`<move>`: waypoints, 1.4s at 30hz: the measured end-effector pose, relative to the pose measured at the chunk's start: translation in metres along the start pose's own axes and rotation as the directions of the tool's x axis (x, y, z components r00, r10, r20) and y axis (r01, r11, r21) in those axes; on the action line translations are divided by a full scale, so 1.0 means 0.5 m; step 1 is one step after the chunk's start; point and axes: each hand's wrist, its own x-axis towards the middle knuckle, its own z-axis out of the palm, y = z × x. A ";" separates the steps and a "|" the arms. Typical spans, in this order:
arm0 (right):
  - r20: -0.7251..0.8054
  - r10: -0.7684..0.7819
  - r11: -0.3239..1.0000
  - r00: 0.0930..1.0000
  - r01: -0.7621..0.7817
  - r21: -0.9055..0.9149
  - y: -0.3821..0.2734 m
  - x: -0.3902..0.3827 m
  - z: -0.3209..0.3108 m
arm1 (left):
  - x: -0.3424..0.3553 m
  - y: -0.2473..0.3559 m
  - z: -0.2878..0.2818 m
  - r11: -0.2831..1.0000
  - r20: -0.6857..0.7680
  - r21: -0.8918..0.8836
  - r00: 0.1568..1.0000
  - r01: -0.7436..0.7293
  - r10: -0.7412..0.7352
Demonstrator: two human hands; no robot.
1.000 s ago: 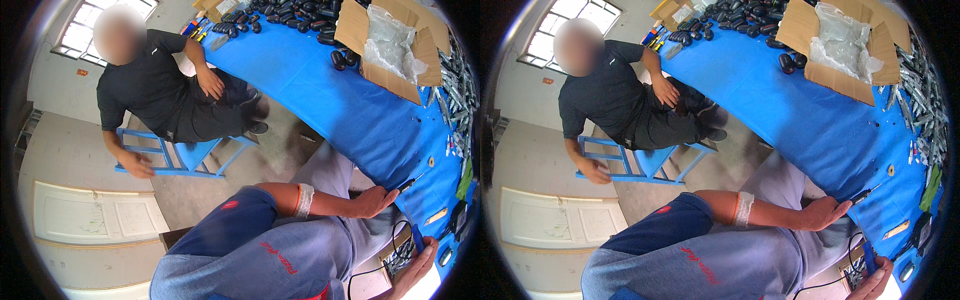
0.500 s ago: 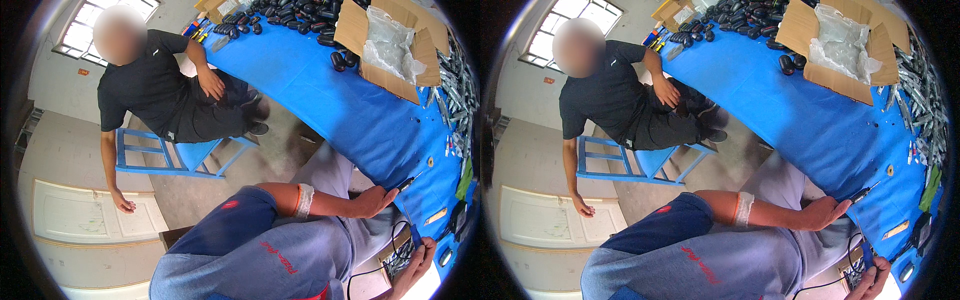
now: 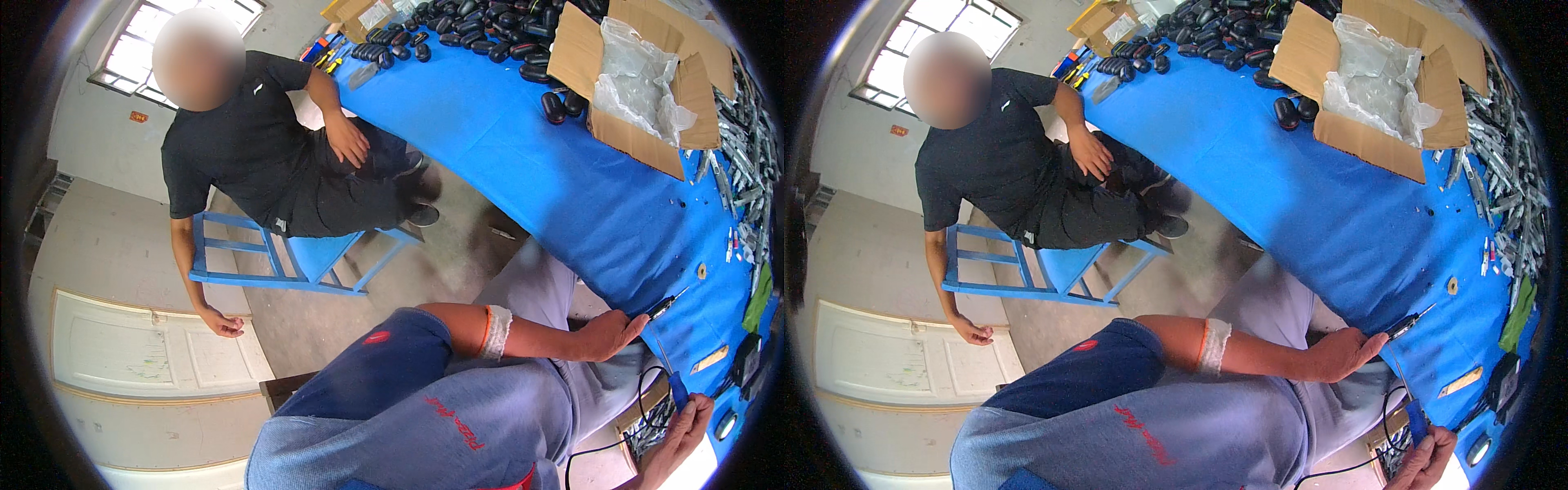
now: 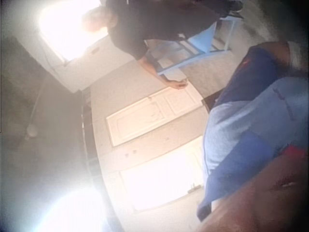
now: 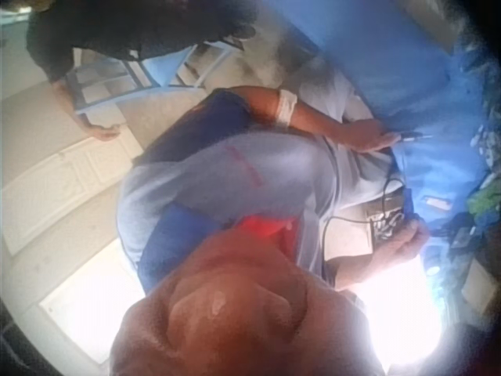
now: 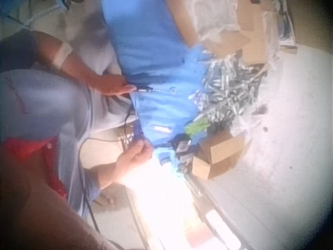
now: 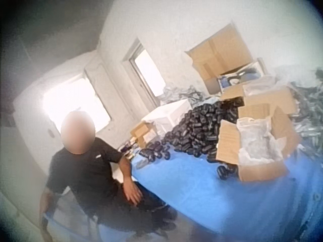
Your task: The person uses a screwdriver to work on a small motor component on a blue workbench, then wipes parts of the component with a green cloth.
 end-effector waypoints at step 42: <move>-0.082 -0.045 0.996 0.996 0.038 -0.086 -0.007 0.006 0.019 | 0.000 0.009 -0.012 0.986 0.090 -0.065 0.985 0.151 -0.145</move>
